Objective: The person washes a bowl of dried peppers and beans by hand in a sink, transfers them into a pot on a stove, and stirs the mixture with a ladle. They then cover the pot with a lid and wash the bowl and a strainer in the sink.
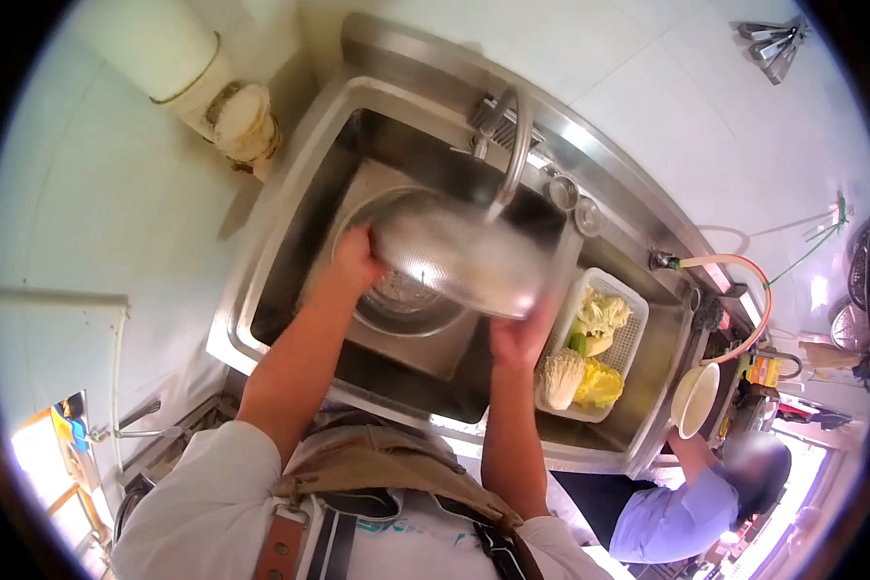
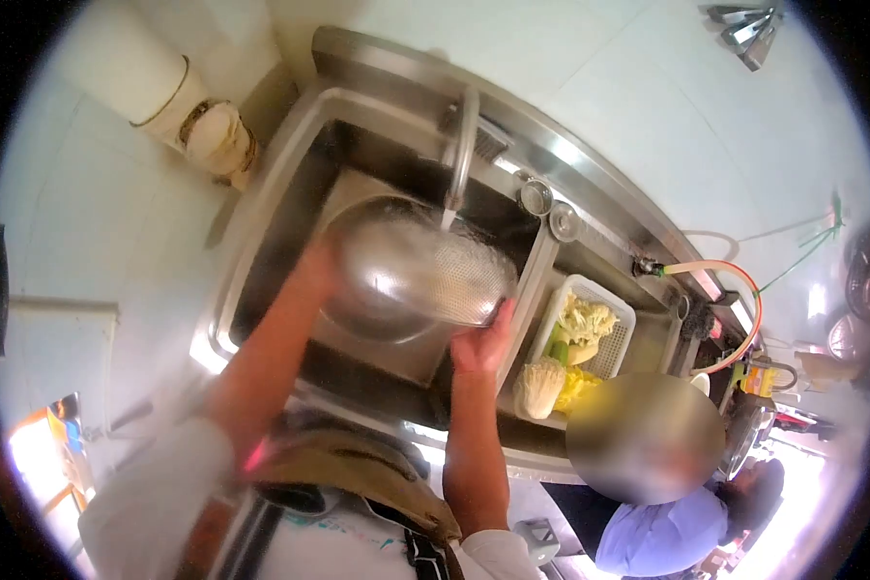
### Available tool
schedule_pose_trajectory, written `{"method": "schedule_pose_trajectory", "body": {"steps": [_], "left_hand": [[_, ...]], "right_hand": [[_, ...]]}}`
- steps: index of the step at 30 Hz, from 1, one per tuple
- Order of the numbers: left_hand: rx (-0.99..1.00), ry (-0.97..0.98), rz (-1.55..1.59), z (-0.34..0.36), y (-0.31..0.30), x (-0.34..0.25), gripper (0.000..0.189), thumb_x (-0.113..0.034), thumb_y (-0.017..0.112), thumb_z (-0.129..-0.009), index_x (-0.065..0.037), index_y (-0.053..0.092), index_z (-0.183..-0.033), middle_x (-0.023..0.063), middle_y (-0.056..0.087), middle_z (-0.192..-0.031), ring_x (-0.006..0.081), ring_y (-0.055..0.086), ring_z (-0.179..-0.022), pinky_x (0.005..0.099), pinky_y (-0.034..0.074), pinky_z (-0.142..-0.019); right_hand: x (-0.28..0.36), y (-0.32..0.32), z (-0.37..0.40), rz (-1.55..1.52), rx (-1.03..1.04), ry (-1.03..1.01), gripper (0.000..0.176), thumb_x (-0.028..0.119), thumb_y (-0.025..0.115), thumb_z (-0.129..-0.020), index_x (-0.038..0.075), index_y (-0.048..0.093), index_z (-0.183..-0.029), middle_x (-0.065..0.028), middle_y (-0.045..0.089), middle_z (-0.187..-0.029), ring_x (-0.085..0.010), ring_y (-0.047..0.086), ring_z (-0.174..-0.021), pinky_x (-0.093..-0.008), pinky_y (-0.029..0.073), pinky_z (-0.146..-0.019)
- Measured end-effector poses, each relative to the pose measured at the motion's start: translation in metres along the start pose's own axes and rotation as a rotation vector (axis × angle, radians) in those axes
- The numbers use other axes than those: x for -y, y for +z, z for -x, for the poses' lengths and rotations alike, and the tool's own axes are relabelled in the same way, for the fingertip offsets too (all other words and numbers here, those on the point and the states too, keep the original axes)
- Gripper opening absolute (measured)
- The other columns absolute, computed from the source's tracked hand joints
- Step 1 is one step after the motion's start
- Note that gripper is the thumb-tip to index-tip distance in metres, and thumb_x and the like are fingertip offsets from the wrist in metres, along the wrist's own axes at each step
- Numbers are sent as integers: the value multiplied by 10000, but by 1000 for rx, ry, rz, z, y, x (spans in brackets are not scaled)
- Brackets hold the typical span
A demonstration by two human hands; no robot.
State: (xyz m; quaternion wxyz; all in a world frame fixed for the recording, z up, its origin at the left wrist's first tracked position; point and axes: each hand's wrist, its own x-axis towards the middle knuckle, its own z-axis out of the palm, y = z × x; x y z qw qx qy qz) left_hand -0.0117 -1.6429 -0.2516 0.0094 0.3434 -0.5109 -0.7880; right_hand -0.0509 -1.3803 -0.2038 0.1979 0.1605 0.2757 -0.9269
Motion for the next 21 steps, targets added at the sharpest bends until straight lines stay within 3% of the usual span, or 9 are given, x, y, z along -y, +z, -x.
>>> {"method": "schedule_pose_trajectory", "body": {"steps": [4,5,7,11,14,17,19,20,21], "left_hand": [[184,271,184,-45,8,-5,294,-193,516,-900,-21,549,-1135,147,613,-1088,270,615,-966,416,517,-822],[171,206,177,-45,24,-15,336,-194,597,-851,-20,554,-1135,136,621,-1076,266,614,-965,395,504,-847],[141,-350,559,-47,59,-39,263,-237,603,-879,-33,580,-1043,94,625,-1031,254,617,-926,387,501,-848],[326,-307,245,-10,65,-50,226,-250,520,-931,-46,576,-1010,83,629,-929,215,629,-787,390,539,-669],[298,-434,313,11,54,-38,266,-265,491,-947,-36,586,-1042,93,639,-915,215,616,-806,360,501,-692],[101,-141,75,42,64,-28,324,-275,437,-967,-5,610,-1008,127,644,-853,226,607,-830,361,469,-734],[-126,200,-592,34,58,-13,371,-285,415,-972,24,621,-957,150,642,-832,230,604,-835,372,459,-760],[-153,362,-745,23,54,-2,396,-292,407,-974,37,624,-930,162,642,-827,226,601,-837,375,455,-764],[-208,523,-902,12,50,11,423,-299,399,-976,50,627,-902,173,641,-822,221,599,-840,378,451,-767]], "right_hand": [[-30,-66,30,-504,-151,241,331,349,532,-926,83,582,-1116,-86,649,-1050,-212,641,-834,-340,556,-706],[-34,-68,41,-481,-211,279,313,342,538,-922,78,590,-1082,-97,653,-1003,-207,631,-771,-332,550,-667],[-39,-72,64,-442,-343,349,283,327,550,-915,67,606,-1015,-119,662,-911,-196,612,-645,-316,539,-588],[-37,-107,84,58,-572,560,231,245,579,-885,40,597,-989,-124,644,-852,-189,590,-668,-307,516,-597],[-34,-87,88,679,-541,218,195,180,562,-881,13,578,-981,-120,639,-848,-193,585,-696,-298,514,-654],[-41,-54,64,1408,-164,-302,382,122,530,-898,3,488,-1258,-174,542,-1247,-289,551,-1111,-357,428,-965],[-60,-21,40,1813,128,-703,436,98,528,-884,-22,455,-1297,-215,446,-1351,-331,404,-1284,-425,317,-1061],[-70,-15,22,1611,399,-1033,445,101,522,-870,-43,456,-1286,-227,403,-1377,-363,361,-1302,-455,261,-1087],[-77,4,11,1761,393,-897,444,146,507,-877,-32,462,-1281,-221,393,-1384,-366,331,-1316,-461,236,-1093]]}}
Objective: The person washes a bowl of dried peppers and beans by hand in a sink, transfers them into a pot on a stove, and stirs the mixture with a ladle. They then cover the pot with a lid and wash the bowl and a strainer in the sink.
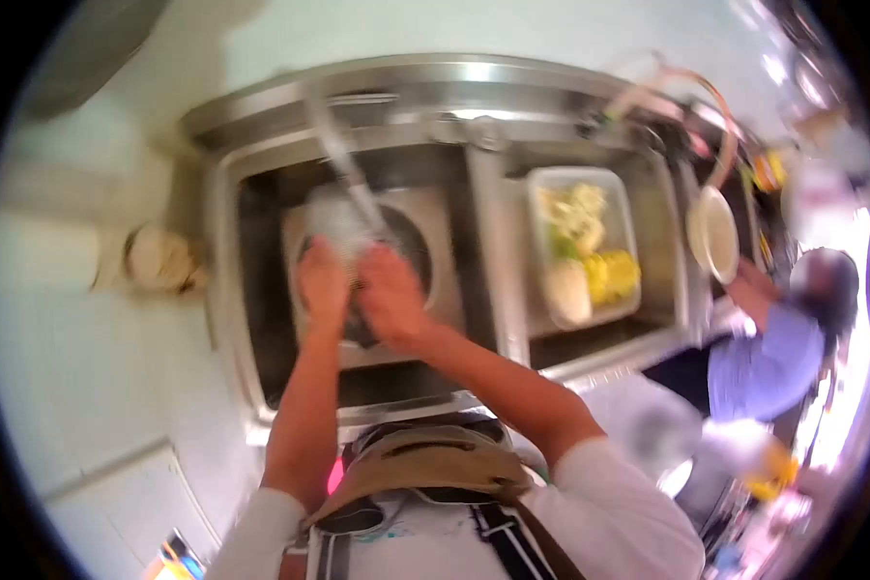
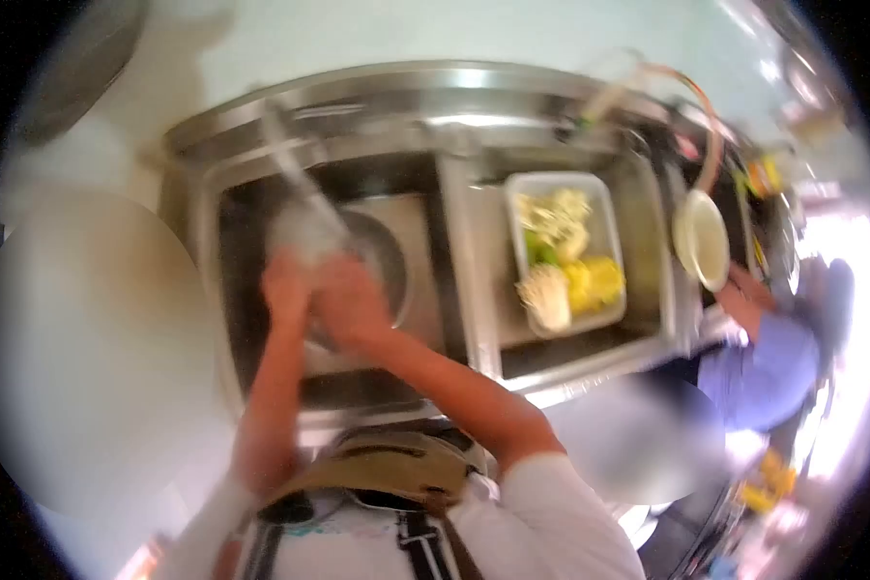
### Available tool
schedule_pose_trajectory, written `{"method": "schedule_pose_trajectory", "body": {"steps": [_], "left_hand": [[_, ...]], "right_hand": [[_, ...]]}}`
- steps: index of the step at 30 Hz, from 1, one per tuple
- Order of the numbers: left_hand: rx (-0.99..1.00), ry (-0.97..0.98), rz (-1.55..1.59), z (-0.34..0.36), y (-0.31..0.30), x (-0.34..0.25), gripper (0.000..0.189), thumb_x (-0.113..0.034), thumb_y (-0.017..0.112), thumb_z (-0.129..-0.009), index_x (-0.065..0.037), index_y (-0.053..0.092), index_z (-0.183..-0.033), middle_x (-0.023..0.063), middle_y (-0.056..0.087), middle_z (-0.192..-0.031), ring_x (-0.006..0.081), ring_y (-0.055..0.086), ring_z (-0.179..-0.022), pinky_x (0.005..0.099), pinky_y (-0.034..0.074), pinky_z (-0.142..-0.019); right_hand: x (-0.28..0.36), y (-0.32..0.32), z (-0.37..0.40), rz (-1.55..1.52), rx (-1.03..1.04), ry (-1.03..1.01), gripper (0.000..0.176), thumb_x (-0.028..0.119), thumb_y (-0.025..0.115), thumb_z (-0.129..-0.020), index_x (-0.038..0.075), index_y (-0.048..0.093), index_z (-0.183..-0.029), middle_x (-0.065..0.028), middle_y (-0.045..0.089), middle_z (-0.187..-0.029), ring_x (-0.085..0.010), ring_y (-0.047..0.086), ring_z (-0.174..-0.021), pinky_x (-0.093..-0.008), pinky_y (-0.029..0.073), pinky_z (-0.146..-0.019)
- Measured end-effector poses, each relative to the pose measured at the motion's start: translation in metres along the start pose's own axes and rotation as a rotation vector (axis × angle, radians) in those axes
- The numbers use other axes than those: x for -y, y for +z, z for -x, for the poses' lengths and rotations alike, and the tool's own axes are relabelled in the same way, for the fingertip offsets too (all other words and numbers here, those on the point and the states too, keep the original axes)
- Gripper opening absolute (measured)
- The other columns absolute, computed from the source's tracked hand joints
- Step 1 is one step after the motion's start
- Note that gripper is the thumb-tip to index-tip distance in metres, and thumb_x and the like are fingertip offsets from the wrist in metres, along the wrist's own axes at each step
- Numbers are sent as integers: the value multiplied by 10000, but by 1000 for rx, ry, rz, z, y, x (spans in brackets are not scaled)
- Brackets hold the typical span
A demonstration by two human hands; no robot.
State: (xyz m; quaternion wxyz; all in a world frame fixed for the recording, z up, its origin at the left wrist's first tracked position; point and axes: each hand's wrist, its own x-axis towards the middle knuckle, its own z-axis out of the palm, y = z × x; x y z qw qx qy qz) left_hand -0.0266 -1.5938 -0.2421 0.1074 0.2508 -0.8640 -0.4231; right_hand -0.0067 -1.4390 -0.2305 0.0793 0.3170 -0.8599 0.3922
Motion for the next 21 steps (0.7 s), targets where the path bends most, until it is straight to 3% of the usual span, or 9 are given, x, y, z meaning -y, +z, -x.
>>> {"method": "schedule_pose_trajectory", "body": {"steps": [1,3,6,9,12,15,18,21], "left_hand": [[-55,94,13,0,7,15,450,-308,395,-978,61,628,-872,183,641,-823,212,594,-843,378,449,-762],[70,-266,514,9,-23,-41,460,-330,397,-979,69,620,-925,168,649,-897,206,588,-835,359,450,-755],[115,-363,544,5,-46,-48,474,-355,387,-983,65,596,-1051,130,635,-1006,209,580,-868,337,456,-777],[159,-417,503,7,-62,-28,502,-386,392,-979,57,570,-1135,123,614,-1077,214,574,-927,332,454,-809],[126,-440,594,8,-73,7,551,-440,417,-963,41,533,-1206,136,590,-1147,231,565,-1007,346,448,-863],[116,-361,656,18,-92,4,598,-484,445,-940,14,488,-1269,141,551,-1233,257,540,-1089,377,429,-930],[196,-440,845,11,-75,31,617,-507,451,-926,-22,459,-1308,128,517,-1296,277,501,-1163,413,394,-994],[315,-635,1255,-8,-43,80,599,-505,445,-924,-52,460,-1316,107,504,-1320,284,468,-1205,430,354,-1038]], "right_hand": [[8,8,-20,89,142,60,447,190,492,-884,-21,468,-1277,-214,382,-1391,-370,301,-1329,-467,211,-1099],[3,-3,-49,42,81,-96,451,215,501,-879,47,474,-1297,-188,390,-1394,-366,297,-1325,-479,236,-1082],[-21,10,-84,-162,97,-174,436,281,508,-896,84,497,-1285,-168,401,-1388,-342,341,-1297,-445,263,-1074],[-52,12,-116,-509,139,421,466,396,476,-919,81,522,-1259,-161,432,-1363,-310,378,-1274,-392,287,-1060],[-124,47,-110,-741,215,650,579,519,406,-924,58,524,-1254,-153,445,-1363,-263,394,-1270,-346,303,-1050],[-137,20,-88,-701,322,878,616,550,359,-926,75,506,-1290,-118,463,-1365,-241,430,-1242,-357,322,-1039],[-165,27,-41,-720,204,1004,616,548,383,-921,96,471,-1332,-91,483,-1347,-229,474,-1194,-368,357,-1014],[-154,-8,-22,-1281,200,1360,577,530,430,-915,116,477,-1315,-98,541,-1267,-269,522,-1120,-456,422,-950]]}}
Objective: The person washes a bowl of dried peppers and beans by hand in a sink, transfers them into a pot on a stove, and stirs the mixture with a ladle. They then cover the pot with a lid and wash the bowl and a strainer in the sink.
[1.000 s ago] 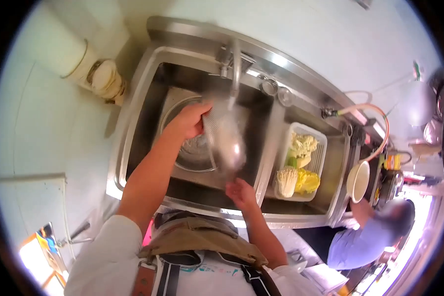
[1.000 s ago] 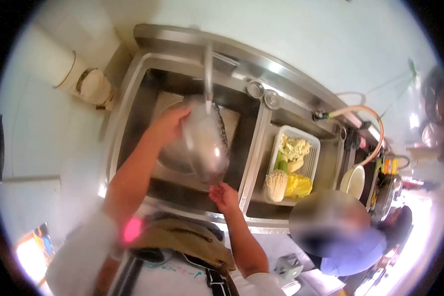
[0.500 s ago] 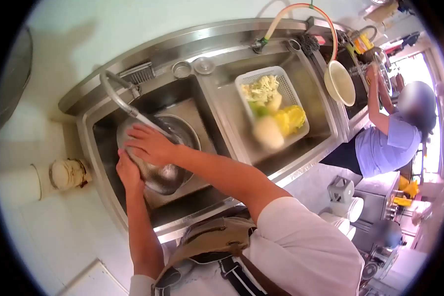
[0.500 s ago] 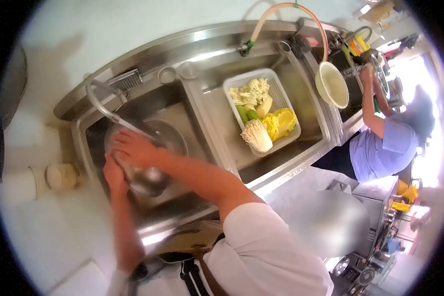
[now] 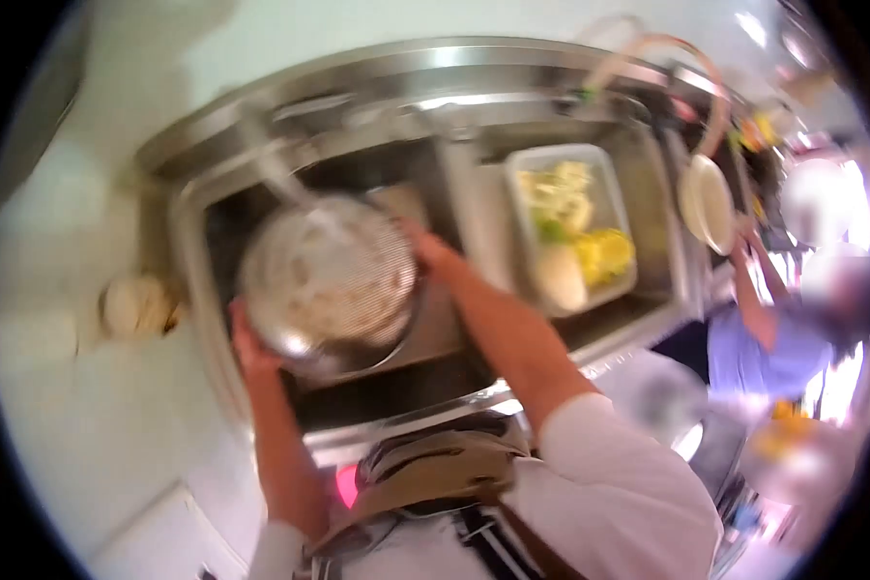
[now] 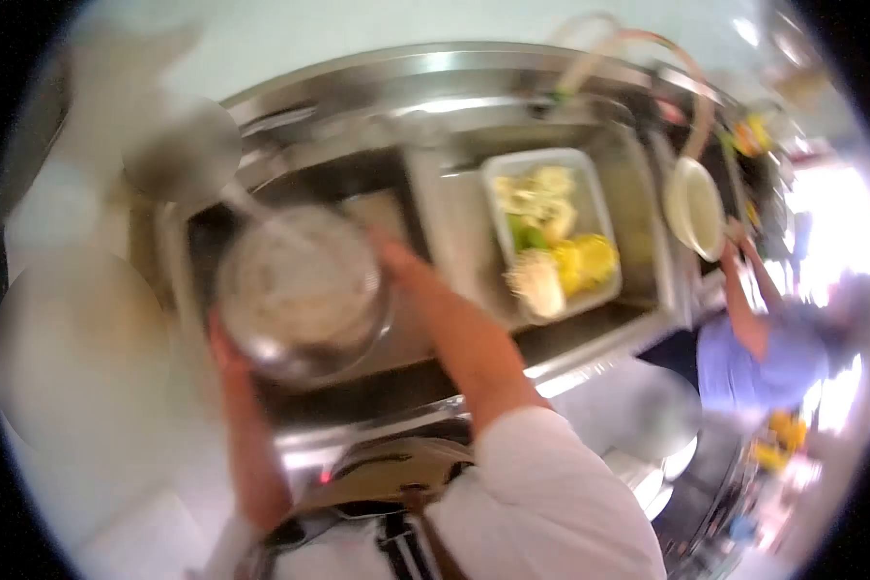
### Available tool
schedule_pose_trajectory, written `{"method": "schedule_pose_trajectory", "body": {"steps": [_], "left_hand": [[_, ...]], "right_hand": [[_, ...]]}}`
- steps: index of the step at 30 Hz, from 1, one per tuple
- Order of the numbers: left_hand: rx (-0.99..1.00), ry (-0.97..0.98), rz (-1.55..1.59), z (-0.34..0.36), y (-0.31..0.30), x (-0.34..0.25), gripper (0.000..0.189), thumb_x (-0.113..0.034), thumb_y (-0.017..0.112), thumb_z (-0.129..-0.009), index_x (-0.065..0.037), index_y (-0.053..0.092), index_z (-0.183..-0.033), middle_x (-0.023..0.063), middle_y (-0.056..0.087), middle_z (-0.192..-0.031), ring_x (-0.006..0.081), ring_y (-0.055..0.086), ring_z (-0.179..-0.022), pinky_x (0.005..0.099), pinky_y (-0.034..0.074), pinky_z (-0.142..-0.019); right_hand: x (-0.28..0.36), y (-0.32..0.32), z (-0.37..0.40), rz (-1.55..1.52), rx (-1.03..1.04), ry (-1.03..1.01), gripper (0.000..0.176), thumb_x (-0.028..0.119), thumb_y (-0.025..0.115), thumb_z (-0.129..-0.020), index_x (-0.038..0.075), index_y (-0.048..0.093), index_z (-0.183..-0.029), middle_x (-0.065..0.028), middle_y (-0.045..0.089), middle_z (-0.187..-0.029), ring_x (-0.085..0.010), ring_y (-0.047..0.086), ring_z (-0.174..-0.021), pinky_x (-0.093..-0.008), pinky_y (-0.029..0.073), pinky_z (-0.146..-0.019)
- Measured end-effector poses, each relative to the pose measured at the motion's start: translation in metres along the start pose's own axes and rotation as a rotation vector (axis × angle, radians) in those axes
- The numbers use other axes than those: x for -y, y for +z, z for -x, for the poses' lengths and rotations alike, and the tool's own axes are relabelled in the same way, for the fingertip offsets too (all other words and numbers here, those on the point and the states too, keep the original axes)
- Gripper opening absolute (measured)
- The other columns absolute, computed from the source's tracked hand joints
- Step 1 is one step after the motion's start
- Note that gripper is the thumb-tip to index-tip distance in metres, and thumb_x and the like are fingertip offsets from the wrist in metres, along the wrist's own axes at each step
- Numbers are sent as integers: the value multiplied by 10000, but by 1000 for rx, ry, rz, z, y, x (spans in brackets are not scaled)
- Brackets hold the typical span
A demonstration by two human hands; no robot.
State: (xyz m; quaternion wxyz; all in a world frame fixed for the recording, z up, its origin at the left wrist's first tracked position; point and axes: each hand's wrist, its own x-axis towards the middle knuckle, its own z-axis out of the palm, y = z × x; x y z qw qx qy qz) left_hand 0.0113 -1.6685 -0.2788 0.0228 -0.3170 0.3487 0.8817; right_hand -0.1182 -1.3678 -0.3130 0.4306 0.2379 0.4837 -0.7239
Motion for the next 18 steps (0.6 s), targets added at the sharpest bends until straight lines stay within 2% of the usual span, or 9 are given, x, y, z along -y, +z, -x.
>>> {"method": "schedule_pose_trajectory", "body": {"steps": [2,3,4,5,6,7,11,14,18], "left_hand": [[-17,-61,138,-19,-38,2,571,-489,450,-927,-66,474,-1311,90,520,-1307,282,471,-1202,419,347,-1044],[-50,-102,147,-30,-46,11,549,-474,457,-931,-71,487,-1303,81,541,-1286,277,485,-1185,402,354,-1035],[-13,-117,202,-36,-54,16,542,-464,454,-936,-66,487,-1302,81,538,-1287,272,495,-1171,393,368,-1021],[-39,-128,134,-49,-64,22,527,-443,470,-936,-61,489,-1297,86,538,-1283,270,501,-1160,391,387,-1004],[-234,-34,-144,-29,-17,8,490,-398,478,-940,-61,490,-1296,87,538,-1279,274,507,-1146,390,399,-990],[-206,-19,-223,-44,-34,17,475,-378,484,-938,-57,497,-1287,92,544,-1266,272,512,-1134,390,408,-978],[-490,-226,-148,-61,10,-5,465,-363,489,-923,-41,518,-1258,106,562,-1228,270,529,-1099,392,426,-950],[-276,-50,-259,-66,6,-3,509,-422,500,-900,-34,541,-1227,112,568,-1208,270,540,-1072,381,446,-911],[-188,-274,-136,-57,23,-1,599,-522,486,-870,-58,517,-1249,120,569,-1189,278,553,-1038,458,483,-807]], "right_hand": [[-37,-43,-52,-262,187,-94,508,462,509,-902,85,536,-1242,-94,583,-1180,-283,548,-1055,-485,463,-894],[-21,-28,-22,-329,73,-7,493,434,518,-903,69,540,-1233,-98,589,-1171,-279,555,-1043,-479,458,-907],[-17,-26,-14,-369,11,7,437,413,584,-883,35,614,-1100,-98,634,-1084,-222,597,-976,-378,478,-892],[-20,-41,-21,-406,35,21,427,393,575,-892,30,601,-1116,-92,628,-1096,-230,595,-963,-382,477,-890],[3,-13,14,-303,-145,-37,401,355,557,-908,28,581,-1139,-92,618,-1113,-240,588,-981,-391,472,-900],[6,-15,12,-314,-119,-42,388,339,533,-922,26,571,-1147,-100,612,-1123,-243,584,-995,-391,471,-905],[22,-24,-5,-396,-44,-142,355,304,443,-968,15,553,-1143,-122,605,-1131,-247,573,-1030,-388,475,-904],[61,31,31,-476,-141,-208,339,280,385,-988,12,549,-1113,-124,606,-1115,-249,579,-1004,-385,486,-884],[91,61,53,-466,-316,-333,312,232,360,-987,-3,540,-1086,-130,597,-1126,-253,579,-1012,-396,472,-916]]}}
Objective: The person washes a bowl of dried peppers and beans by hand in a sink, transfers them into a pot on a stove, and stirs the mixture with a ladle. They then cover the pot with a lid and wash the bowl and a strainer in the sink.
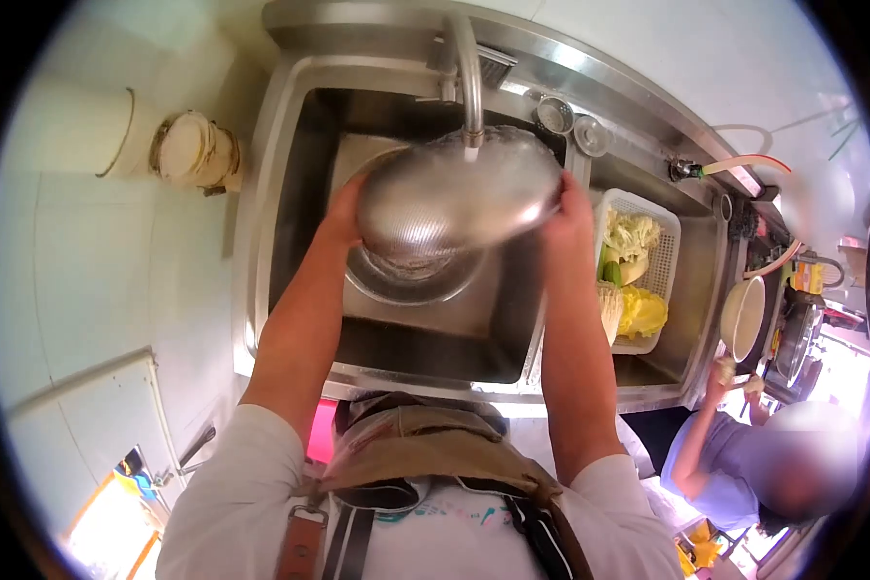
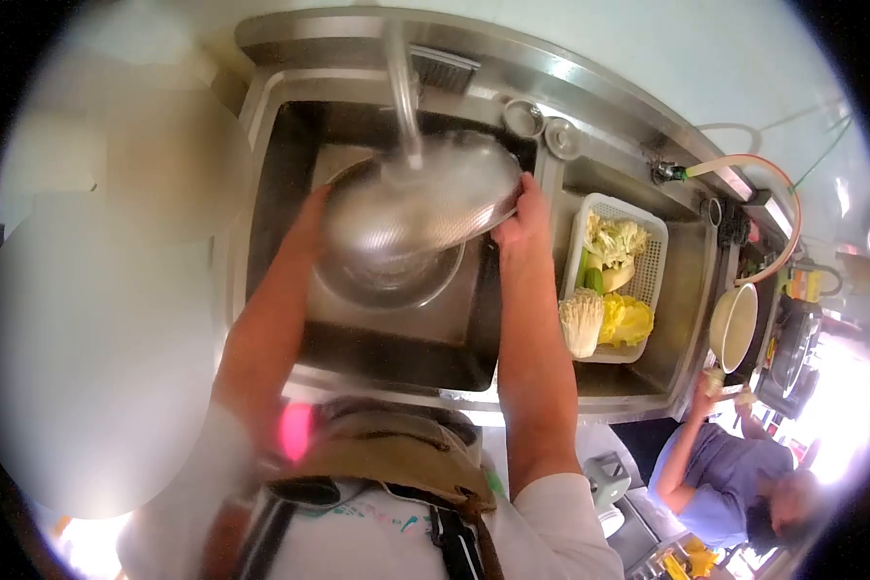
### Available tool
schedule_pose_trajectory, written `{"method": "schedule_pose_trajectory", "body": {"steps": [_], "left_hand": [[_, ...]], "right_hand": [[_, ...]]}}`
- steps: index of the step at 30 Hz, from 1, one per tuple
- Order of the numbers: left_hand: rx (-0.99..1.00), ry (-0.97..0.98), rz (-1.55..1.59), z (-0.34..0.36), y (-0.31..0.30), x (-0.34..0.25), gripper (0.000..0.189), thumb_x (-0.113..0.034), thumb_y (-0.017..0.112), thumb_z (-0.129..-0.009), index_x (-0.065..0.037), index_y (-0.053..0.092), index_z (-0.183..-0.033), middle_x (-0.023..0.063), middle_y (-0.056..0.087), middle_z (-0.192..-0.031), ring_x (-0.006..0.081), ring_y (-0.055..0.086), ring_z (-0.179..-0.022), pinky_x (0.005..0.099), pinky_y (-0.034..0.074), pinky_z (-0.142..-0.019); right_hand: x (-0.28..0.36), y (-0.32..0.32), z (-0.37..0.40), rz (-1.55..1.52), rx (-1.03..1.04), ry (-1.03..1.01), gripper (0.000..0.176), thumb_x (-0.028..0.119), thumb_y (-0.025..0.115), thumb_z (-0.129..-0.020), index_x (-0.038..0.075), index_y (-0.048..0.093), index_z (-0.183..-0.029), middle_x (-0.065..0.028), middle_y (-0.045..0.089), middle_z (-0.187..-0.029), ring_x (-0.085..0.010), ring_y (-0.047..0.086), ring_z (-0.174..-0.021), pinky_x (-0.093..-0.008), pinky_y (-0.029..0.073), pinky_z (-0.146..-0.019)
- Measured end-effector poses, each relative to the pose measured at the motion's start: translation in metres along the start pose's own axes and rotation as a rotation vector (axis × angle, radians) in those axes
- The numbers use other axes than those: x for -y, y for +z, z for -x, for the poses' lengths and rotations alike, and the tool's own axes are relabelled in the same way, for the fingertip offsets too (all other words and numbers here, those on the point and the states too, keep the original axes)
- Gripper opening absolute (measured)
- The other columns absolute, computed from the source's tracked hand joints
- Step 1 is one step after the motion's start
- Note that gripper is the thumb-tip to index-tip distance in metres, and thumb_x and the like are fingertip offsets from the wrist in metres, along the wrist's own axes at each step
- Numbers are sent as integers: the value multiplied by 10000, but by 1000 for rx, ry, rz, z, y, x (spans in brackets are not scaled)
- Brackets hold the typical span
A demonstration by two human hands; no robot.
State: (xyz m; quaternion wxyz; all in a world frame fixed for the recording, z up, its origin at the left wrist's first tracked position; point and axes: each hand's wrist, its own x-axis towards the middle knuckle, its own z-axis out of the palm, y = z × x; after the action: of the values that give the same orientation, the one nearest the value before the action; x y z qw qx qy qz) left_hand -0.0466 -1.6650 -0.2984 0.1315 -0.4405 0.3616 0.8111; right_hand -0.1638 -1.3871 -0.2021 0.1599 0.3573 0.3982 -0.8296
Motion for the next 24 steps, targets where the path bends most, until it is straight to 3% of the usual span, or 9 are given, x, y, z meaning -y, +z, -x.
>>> {"method": "schedule_pose_trajectory", "body": {"steps": [2,4,6,7,11,16,19,21,24], "left_hand": [[180,-107,59,-4,-4,17,641,-575,477,-850,-92,499,-1271,126,558,-1198,308,557,-1018,496,495,-768],[30,-303,135,27,16,3,722,-323,679,-765,-86,350,-1362,177,517,-1239,335,497,-1131,543,465,-856],[-6,-309,4,52,26,9,758,-363,676,-743,-121,338,-1377,176,501,-1259,386,480,-1146,566,457,-884],[32,-211,-160,64,25,21,710,-529,571,-764,-159,400,-1346,150,506,-1259,424,493,-1104,566,464,-867],[315,-127,5,50,-40,70,741,-656,366,-881,-148,301,-1417,94,363,-1421,331,442,-1225,502,363,-1016],[176,307,-437,141,-53,80,868,-661,392,-871,-73,153,-1463,81,272,-1474,247,285,-1344,392,246,-1098],[279,514,-525,138,-54,83,1076,-635,592,-744,-67,38,-1472,126,205,-1486,241,264,-1344,358,229,-1094],[340,687,-484,144,-35,81,1272,-590,760,-640,-68,-48,-1473,163,148,-1496,238,270,-1331,339,229,-1084],[235,605,-549,168,-20,85,1250,-297,831,-650,-33,-83,-1460,153,132,-1500,244,293,-1313,338,287,-1057]], "right_hand": [[10,-9,-10,-135,44,14,295,191,364,-972,-19,526,-1102,-162,593,-1120,-279,575,-1027,-422,462,-933],[20,-3,2,-240,88,33,285,170,371,-961,-27,517,-1108,-178,589,-1116,-295,572,-1036,-430,465,-929],[23,4,11,-227,85,-15,247,141,376,-946,-32,515,-1055,-187,584,-1076,-306,573,-1011,-426,484,-900],[23,4,9,-193,102,-4,232,132,381,-942,-32,515,-1037,-185,583,-1060,-302,575,-995,-422,490,-890],[1,14,3,-132,168,86,153,83,430,-905,-24,525,-960,-168,589,-951,-285,584,-869,-420,516,-809],[-23,50,24,77,253,170,152,56,451,-892,-41,507,-995,-178,569,-980,-310,588,-873,-472,523,-783],[-34,67,17,245,259,10,171,48,458,-890,-53,491,-1023,-189,551,-1017,-330,591,-895,-512,524,-778],[-56,63,-25,337,290,-132,204,121,525,-830,-20,546,-976,-172,581,-971,-322,609,-874,-470,528,-763],[-120,29,-164,405,614,-737,258,230,626,-740,31,629,-905,-147,627,-901,-310,634,-842,-407,533,-739]]}}
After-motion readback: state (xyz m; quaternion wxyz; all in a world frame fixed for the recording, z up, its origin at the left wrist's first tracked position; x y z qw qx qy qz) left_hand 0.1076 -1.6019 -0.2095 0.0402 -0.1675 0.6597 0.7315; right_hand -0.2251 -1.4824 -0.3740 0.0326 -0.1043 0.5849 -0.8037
